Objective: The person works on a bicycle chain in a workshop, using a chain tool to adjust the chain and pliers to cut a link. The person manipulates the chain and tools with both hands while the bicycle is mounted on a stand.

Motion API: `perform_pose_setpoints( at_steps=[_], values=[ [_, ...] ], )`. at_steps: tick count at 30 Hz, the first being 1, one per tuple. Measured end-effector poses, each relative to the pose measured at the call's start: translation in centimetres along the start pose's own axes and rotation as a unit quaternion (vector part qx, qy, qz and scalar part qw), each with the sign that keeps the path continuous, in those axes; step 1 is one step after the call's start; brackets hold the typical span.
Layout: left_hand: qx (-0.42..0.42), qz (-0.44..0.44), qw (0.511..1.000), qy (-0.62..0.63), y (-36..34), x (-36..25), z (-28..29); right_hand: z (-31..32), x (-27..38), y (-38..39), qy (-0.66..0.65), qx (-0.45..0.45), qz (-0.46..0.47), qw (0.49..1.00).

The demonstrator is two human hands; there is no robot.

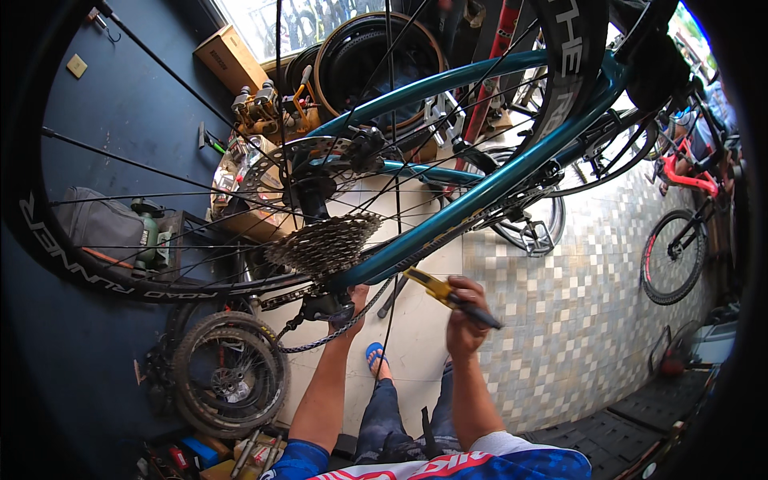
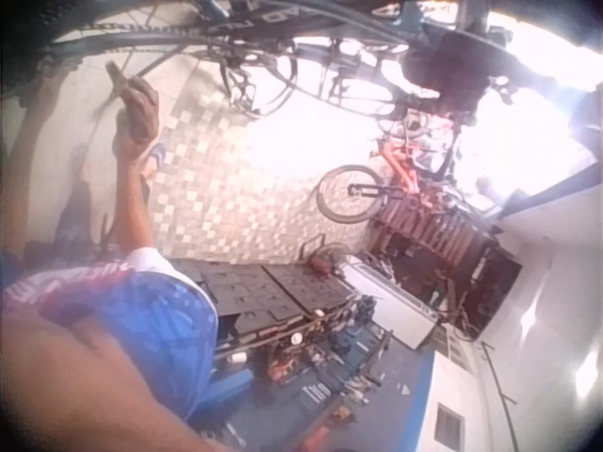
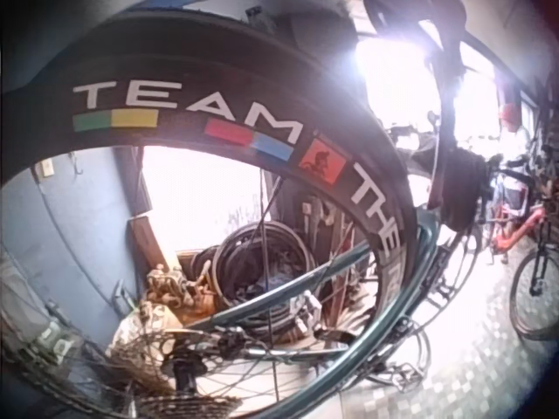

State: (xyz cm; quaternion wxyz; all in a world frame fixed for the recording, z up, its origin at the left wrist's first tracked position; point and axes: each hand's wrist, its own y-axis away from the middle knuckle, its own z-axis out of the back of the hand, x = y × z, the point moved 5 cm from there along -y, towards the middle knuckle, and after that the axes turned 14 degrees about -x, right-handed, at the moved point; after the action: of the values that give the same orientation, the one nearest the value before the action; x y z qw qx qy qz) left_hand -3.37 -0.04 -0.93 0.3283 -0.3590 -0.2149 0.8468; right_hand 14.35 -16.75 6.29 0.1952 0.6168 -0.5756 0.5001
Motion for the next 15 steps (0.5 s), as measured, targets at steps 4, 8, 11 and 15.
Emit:
perform_pose_setpoints(
  at_steps=[4,8,11,15],
  values=[
    [-0.017,0.078,0.992,0.098,-0.6,-0.3,0.3,3.1,-1.0,-1.0,-0.066,-0.008,-0.125,0.990],
    [-0.038,0.342,0.848,0.403,-0.8,-0.2,-0.5,2.1,-5.6,2.1,-0.305,-0.034,-0.470,0.827],
    [-0.011,0.274,0.913,0.301,-1.9,-1.5,0.3,0.0,-8.2,4.0,-0.206,-0.013,-0.521,0.829],
    [-0.009,0.392,0.845,0.362,-2.4,-1.3,0.2,-4.2,-10.0,5.0,-0.239,-0.037,-0.585,0.774]
  ],
)
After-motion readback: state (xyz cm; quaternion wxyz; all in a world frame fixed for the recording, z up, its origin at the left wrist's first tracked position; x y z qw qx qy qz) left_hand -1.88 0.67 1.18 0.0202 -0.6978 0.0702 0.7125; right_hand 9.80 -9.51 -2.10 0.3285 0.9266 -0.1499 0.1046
